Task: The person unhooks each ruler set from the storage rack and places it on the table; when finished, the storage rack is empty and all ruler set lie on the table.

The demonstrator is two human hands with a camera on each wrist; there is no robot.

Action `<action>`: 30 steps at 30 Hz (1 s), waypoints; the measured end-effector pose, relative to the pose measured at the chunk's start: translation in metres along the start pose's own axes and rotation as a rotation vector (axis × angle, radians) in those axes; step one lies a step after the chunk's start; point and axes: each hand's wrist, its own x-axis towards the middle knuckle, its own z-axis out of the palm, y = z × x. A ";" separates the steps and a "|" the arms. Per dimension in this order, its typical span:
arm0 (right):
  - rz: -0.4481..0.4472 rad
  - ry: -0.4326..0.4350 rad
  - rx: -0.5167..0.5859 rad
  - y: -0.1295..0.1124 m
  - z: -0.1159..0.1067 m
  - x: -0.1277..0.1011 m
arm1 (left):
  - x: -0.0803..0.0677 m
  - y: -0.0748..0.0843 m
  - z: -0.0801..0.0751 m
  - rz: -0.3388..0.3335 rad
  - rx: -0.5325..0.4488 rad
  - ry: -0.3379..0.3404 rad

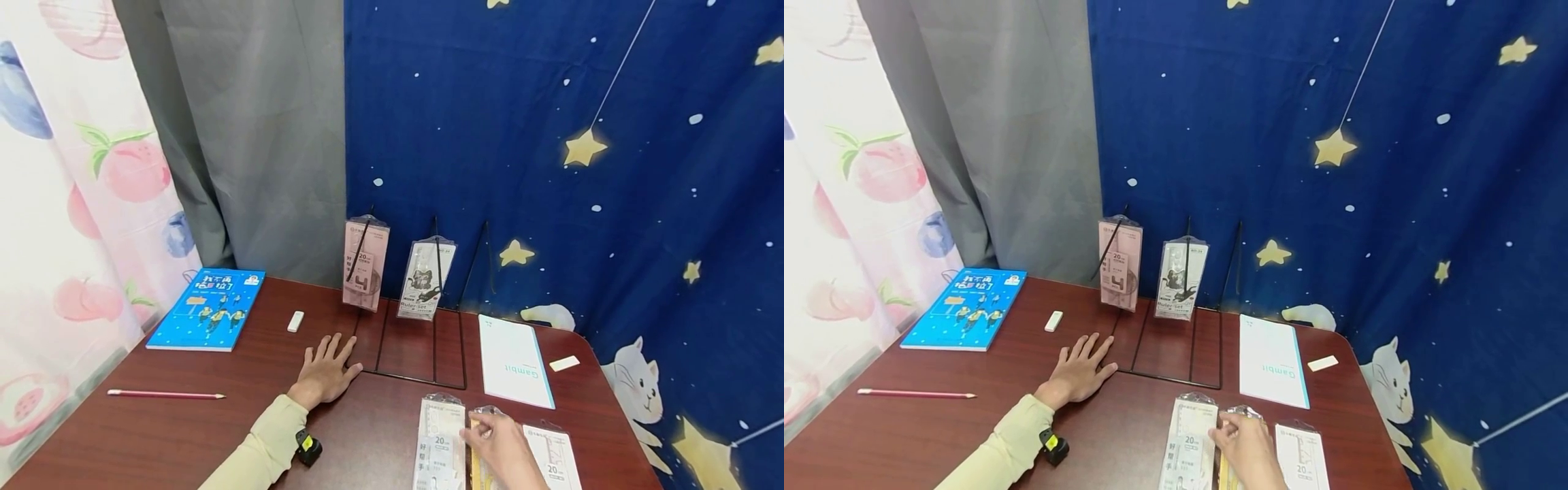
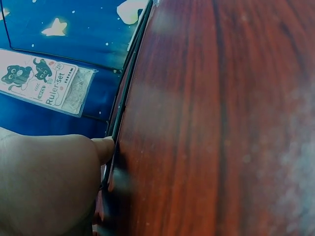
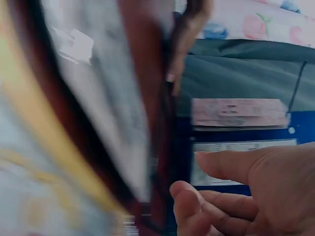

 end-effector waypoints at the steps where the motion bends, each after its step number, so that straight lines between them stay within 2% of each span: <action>1: -0.012 0.018 0.006 -0.006 -0.004 0.004 | 0.000 0.000 -0.001 -0.001 0.000 0.000; 4: -0.084 0.073 0.044 -0.025 -0.017 0.019 | -0.003 0.001 -0.004 -0.003 -0.004 -0.006; 6: -0.167 0.111 0.075 -0.036 -0.023 0.032 | -0.003 0.001 -0.003 -0.006 -0.005 -0.009; 9: -0.273 0.158 0.147 -0.047 -0.029 0.063 | -0.004 0.003 -0.006 -0.007 -0.002 -0.015; 11: -0.302 0.173 0.205 -0.052 -0.033 0.085 | -0.004 0.004 -0.007 -0.006 0.000 -0.021; 18: -0.215 0.177 0.438 -0.060 -0.036 0.151 | -0.005 0.008 -0.007 -0.010 0.011 -0.018; 21: -0.206 0.194 0.490 -0.060 -0.034 0.173 | -0.005 0.008 -0.006 -0.012 0.009 -0.024; 26: -0.234 0.200 0.564 -0.063 -0.029 0.197 | -0.007 0.009 -0.008 -0.019 0.000 -0.021; 30: -0.248 0.206 0.609 -0.068 -0.028 0.207 | -0.005 0.005 -0.004 -0.015 0.001 -0.010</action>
